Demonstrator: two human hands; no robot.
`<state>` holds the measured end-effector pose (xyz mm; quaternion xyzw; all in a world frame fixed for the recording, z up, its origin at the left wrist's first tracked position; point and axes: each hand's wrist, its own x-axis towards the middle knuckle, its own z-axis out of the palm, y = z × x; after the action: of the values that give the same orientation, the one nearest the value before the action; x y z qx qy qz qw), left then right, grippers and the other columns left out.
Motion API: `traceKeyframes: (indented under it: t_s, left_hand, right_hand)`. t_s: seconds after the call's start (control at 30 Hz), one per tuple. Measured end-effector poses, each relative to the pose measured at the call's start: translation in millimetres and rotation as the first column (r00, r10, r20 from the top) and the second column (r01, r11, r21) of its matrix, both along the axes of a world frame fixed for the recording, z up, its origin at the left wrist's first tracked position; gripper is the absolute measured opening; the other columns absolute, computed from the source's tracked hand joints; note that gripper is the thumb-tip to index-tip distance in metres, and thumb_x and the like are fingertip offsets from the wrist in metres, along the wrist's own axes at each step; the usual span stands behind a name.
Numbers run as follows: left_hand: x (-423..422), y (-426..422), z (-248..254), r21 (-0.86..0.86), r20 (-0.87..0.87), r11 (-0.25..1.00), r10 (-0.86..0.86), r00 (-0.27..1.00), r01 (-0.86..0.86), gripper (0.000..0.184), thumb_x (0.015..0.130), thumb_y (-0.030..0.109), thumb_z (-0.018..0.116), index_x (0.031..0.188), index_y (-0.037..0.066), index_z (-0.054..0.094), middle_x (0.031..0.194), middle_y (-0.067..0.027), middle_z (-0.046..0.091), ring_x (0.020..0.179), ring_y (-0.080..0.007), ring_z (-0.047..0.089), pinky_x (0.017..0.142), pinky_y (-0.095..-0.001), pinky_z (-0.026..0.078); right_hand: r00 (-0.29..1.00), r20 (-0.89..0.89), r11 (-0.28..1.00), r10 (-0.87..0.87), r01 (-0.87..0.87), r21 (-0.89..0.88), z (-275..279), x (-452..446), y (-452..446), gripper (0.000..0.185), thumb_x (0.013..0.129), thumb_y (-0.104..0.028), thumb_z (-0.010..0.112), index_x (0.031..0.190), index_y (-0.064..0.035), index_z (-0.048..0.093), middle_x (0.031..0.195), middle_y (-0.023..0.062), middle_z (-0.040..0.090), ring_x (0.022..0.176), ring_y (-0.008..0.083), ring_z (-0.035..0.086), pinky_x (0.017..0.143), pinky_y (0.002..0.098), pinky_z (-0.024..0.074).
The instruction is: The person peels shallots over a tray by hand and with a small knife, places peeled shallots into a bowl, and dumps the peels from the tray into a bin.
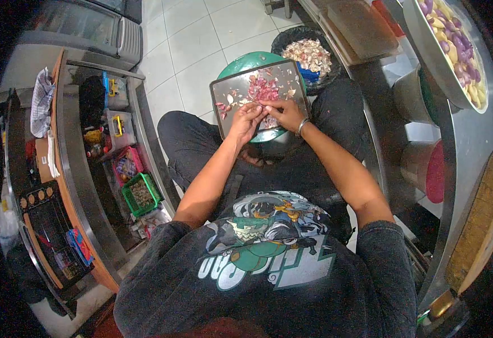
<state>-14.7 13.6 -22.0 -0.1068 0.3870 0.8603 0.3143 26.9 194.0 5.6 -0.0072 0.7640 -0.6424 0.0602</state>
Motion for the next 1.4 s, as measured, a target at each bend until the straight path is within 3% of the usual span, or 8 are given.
traceKeyframes:
  t_s: [0.2, 0.27, 0.37, 0.6, 0.87, 1.2, 1.3, 1.4]
  left_hand:
    - [1.3, 0.3, -1.4, 0.024, -0.026, 1.0, -0.015, 1.0, 0.015, 0.014, 0.089, -0.003, 0.06, 0.103, -0.003, 0.057, 0.101, -0.0147, 0.063, 0.095, -0.0255, 0.065, 0.087, -0.0357, 0.056]
    - [0.5, 0.8, -0.7, -0.007, -0.004, 1.0, -0.016, 1.0, 0.016, 0.016, 0.089, -0.003, 0.059, 0.105, -0.003, 0.056, 0.101, -0.0146, 0.064, 0.096, -0.0257, 0.064, 0.087, -0.0364, 0.055]
    - [-0.2, 0.0, 2.8, 0.012, 0.03, 1.0, 0.003, 1.0, -0.003, 0.018, 0.09, -0.002, 0.059, 0.107, -0.003, 0.055, 0.1, -0.0145, 0.064, 0.095, -0.0258, 0.064, 0.088, -0.0365, 0.055]
    - [-0.7, 0.4, -1.6, 0.016, 0.009, 1.0, 0.018, 1.0, -0.018, 0.014, 0.09, -0.003, 0.059, 0.102, -0.001, 0.054, 0.097, -0.0123, 0.063, 0.093, -0.0248, 0.064, 0.086, -0.0364, 0.054]
    - [-0.3, 1.4, 6.7, 0.044, 0.004, 0.999, -0.008, 1.0, 0.007, 0.009, 0.09, -0.005, 0.056, 0.096, 0.001, 0.059, 0.098, -0.0111, 0.064, 0.097, -0.0228, 0.063, 0.095, -0.0371, 0.052]
    - [-1.5, -0.4, -0.4, 0.026, -0.035, 1.0, 0.0, 0.999, 0.001, 0.009, 0.089, -0.007, 0.057, 0.094, 0.001, 0.057, 0.1, -0.0124, 0.063, 0.101, -0.0237, 0.062, 0.097, -0.0383, 0.051]
    - [-0.3, 0.6, 4.7, 0.049, -0.018, 0.999, 0.021, 1.0, -0.02, 0.013, 0.087, -0.007, 0.058, 0.098, 0.001, 0.057, 0.095, -0.0113, 0.064, 0.092, -0.0231, 0.065, 0.087, -0.0349, 0.054]
    - [0.8, -0.3, 8.5, 0.061, -0.014, 0.998, -0.002, 1.0, 0.003, 0.011, 0.088, -0.006, 0.057, 0.096, 0.001, 0.057, 0.097, -0.0117, 0.063, 0.098, -0.0231, 0.062, 0.097, -0.0383, 0.051]
  right_hand:
    - [0.997, 0.067, 0.997, 0.027, -0.031, 0.068, 11.3, -0.5, 0.6, 0.026, 0.091, -0.022, 0.061, 0.115, -0.0118, 0.069, 0.106, 0.0127, 0.07, 0.096, 0.0177, 0.066, 0.086, 0.0319, 0.05]
    - [0.995, -0.058, 0.991, -0.085, 0.091, 0.099, 1.6, -0.3, -2.6, 0.025, 0.092, -0.02, 0.061, 0.112, -0.0097, 0.069, 0.099, 0.011, 0.072, 0.09, 0.0156, 0.066, 0.082, 0.0304, 0.0502]
    - [0.992, 0.001, 0.987, -0.129, 0.129, 0.096, 9.2, -0.3, 0.0, 0.026, 0.09, -0.018, 0.063, 0.114, -0.0078, 0.067, 0.092, 0.0088, 0.071, 0.082, 0.0132, 0.064, 0.077, 0.0293, 0.0501]
    - [0.998, 0.014, 0.996, -0.067, 0.066, 0.061, 0.6, 1.3, -1.7, 0.037, 0.087, -0.016, 0.067, 0.122, -0.0078, 0.062, 0.093, 0.0064, 0.07, 0.076, 0.0122, 0.061, 0.075, 0.0296, 0.0505]
    - [0.999, 0.054, 0.998, -0.009, 0.005, 0.059, 15.6, -0.1, -0.4, 0.035, 0.089, -0.017, 0.064, 0.123, -0.0121, 0.063, 0.118, 0.0107, 0.066, 0.11, 0.0171, 0.062, 0.094, 0.0304, 0.0469]
    - [1.0, 0.007, 0.996, 0.0, -0.001, 0.095, 18.5, 2.3, -2.5, 0.03, 0.091, -0.02, 0.061, 0.12, -0.0134, 0.065, 0.114, 0.0116, 0.068, 0.106, 0.0201, 0.064, 0.093, 0.0313, 0.0474]
    - [1.0, 0.013, 0.996, -0.004, 0.002, 0.093, 9.5, 1.4, -1.4, 0.029, 0.091, -0.02, 0.061, 0.119, -0.0135, 0.066, 0.111, 0.0125, 0.069, 0.103, 0.0202, 0.066, 0.091, 0.0312, 0.0482]
    - [1.0, 0.001, 0.997, 0.006, -0.006, 0.077, 7.8, 2.5, -1.1, 0.029, 0.091, -0.02, 0.06, 0.119, -0.0135, 0.066, 0.109, 0.0122, 0.069, 0.101, 0.0196, 0.066, 0.089, 0.0306, 0.0488]
